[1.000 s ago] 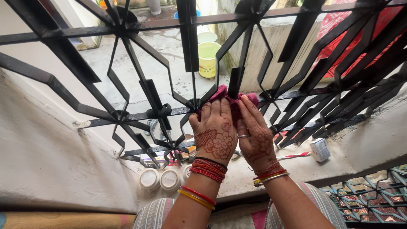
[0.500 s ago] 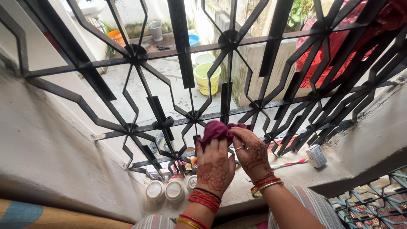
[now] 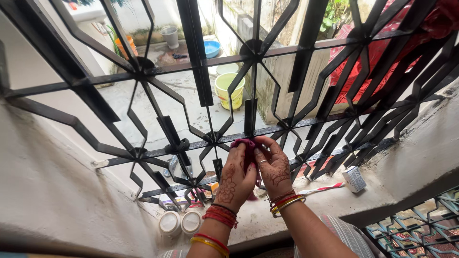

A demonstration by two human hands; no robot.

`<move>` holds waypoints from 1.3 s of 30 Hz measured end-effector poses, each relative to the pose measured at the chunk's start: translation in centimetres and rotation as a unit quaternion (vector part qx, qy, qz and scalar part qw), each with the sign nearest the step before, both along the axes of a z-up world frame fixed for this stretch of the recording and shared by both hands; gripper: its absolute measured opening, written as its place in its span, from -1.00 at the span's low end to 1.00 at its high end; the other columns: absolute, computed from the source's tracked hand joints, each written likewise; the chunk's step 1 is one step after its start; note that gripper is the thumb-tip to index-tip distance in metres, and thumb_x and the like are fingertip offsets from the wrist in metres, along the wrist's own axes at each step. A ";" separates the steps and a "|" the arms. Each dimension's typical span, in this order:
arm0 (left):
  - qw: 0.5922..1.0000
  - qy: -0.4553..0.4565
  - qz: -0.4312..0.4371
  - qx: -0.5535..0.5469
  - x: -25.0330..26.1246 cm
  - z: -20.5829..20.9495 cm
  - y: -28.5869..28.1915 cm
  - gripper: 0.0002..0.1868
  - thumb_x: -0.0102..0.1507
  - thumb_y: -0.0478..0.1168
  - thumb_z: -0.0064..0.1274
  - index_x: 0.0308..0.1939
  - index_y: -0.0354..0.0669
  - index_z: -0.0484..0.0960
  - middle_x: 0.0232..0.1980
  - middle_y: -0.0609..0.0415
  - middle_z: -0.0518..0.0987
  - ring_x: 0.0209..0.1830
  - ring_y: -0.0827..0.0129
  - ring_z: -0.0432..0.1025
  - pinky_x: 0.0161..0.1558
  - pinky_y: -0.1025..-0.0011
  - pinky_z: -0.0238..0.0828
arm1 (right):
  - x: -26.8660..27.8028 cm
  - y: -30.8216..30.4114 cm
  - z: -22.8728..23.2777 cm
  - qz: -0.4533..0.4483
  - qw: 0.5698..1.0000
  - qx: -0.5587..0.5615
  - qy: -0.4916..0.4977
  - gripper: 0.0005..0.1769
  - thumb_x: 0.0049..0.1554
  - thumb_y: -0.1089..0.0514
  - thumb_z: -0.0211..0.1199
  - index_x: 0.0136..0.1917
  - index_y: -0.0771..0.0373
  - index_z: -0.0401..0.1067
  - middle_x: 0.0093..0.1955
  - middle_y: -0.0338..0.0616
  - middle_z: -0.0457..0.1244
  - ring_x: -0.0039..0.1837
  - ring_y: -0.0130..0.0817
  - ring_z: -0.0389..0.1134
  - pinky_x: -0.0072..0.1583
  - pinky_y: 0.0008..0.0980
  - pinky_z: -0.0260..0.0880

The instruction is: The person wipes a metal window grill using a red cloth, moving the cloth along individual bars and joints.

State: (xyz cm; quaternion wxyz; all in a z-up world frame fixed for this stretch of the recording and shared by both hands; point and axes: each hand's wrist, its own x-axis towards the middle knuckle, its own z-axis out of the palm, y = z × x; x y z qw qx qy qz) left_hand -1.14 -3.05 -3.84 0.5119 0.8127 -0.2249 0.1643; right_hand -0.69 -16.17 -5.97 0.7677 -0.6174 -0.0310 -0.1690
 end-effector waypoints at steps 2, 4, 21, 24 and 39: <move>1.000 -0.009 0.001 -0.006 0.4 -0.6 -0.6 -0.36 0.17 -0.38 0.00 0.35 -0.41 0.27 0.19 -0.33 0.44 0.12 -0.14 0.47 0.13 0.17 0.47 | 0.4 -0.1 -0.8 0.008 1.000 0.012 0.012 -0.65 0.26 0.38 0.11 0.31 0.28 0.39 0.13 -0.11 0.38 0.16 -0.43 0.39 0.21 -0.44 0.44; 1.000 -0.012 0.001 -0.014 0.7 -1.0 -1.0 -0.34 0.16 -0.40 -0.02 0.36 -0.41 0.25 0.24 -0.36 0.40 0.14 -0.17 0.46 0.12 0.16 0.48 | 0.8 -0.4 -1.5 0.012 1.000 -0.014 0.000 -0.53 0.18 0.46 0.07 0.34 0.25 0.37 0.20 -0.14 0.36 0.24 -0.42 0.39 0.26 -0.45 0.42; 0.981 0.110 0.053 0.149 -2.0 -7.9 -1.6 -0.62 0.33 -0.25 -0.06 0.23 -0.22 0.39 0.03 -0.21 0.54 0.08 -0.10 0.49 0.11 0.07 0.42 | -0.8 -0.3 -7.4 -0.091 0.915 -0.383 0.085 -0.58 0.00 0.32 0.39 0.14 0.12 0.44 0.13 -0.06 0.35 0.14 -0.23 0.43 0.15 -0.31 0.47; 0.972 0.170 0.152 0.066 -2.9 -3.8 0.2 -0.59 0.23 -0.22 0.03 0.16 -0.16 0.44 -0.02 -0.18 0.56 0.00 -0.08 0.53 0.02 0.11 0.47 | -1.9 0.8 -3.6 -0.098 0.943 -0.305 0.095 -0.72 0.04 0.26 0.40 0.02 0.18 0.42 0.04 -0.04 0.36 0.06 -0.31 0.48 0.11 -0.35 0.53; 0.987 0.120 0.107 -0.019 0.8 -5.3 1.7 -0.32 0.22 -0.32 -0.13 0.48 -0.17 0.31 0.14 -0.30 0.61 0.05 -0.05 0.58 0.05 0.19 0.52 | 1.0 3.5 -4.1 -0.053 0.951 -0.299 -0.055 -0.48 0.26 0.22 0.07 0.48 0.03 0.27 0.22 0.08 0.40 0.21 -0.01 0.49 0.15 -0.22 0.49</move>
